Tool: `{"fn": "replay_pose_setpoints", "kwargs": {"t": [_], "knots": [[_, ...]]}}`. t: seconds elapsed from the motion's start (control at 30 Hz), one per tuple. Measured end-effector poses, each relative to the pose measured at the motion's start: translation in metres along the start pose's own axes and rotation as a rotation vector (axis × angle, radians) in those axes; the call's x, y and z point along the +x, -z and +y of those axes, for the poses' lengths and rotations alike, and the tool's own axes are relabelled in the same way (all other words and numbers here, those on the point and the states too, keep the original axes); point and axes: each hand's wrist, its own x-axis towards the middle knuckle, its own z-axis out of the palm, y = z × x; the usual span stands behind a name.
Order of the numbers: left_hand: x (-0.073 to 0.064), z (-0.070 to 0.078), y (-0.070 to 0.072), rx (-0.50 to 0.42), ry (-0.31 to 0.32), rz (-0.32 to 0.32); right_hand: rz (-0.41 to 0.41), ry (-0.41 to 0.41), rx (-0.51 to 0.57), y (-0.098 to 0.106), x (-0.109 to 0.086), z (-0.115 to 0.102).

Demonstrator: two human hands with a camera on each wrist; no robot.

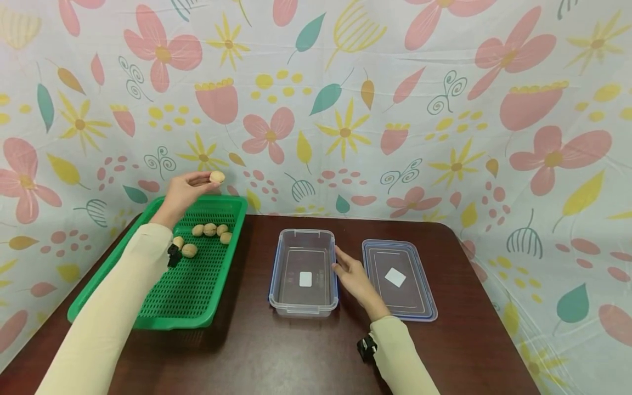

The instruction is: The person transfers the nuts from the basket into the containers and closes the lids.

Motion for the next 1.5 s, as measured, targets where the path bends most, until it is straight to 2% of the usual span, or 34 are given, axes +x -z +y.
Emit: {"fn": "replay_pose_setpoints", "kwargs": {"t": [0.27, 0.37, 0.6, 0.83, 1.07, 1.3, 1.5], "knots": [[0.001, 0.026, -0.027, -0.082, -0.057, -0.038, -0.006, 0.023, -0.005, 0.002, 0.002, -0.002], [0.003, 0.034, -0.040, -0.118, -0.060, -0.045, -0.004, 0.025, -0.004, 0.002, 0.002, -0.003], [0.003, 0.044, -0.075, -0.112, -0.114, -0.078, -0.007, 0.027, -0.009, 0.001, 0.001, -0.003], [0.001, 0.049, -0.106, -0.125, -0.125, -0.123, -0.005, 0.027, -0.003, 0.000, 0.002, -0.002], [-0.008, 0.051, -0.132, -0.125, -0.129, -0.153, -0.012, 0.026, 0.011, 0.000, 0.000, -0.001], [-0.019, 0.046, -0.158, -0.175, -0.100, -0.210, -0.019, 0.026, 0.013, 0.000, 0.000, 0.000], [-0.031, 0.041, -0.178, -0.162, -0.089, -0.242, -0.012, 0.030, 0.019, 0.000, -0.001, -0.002]]}}
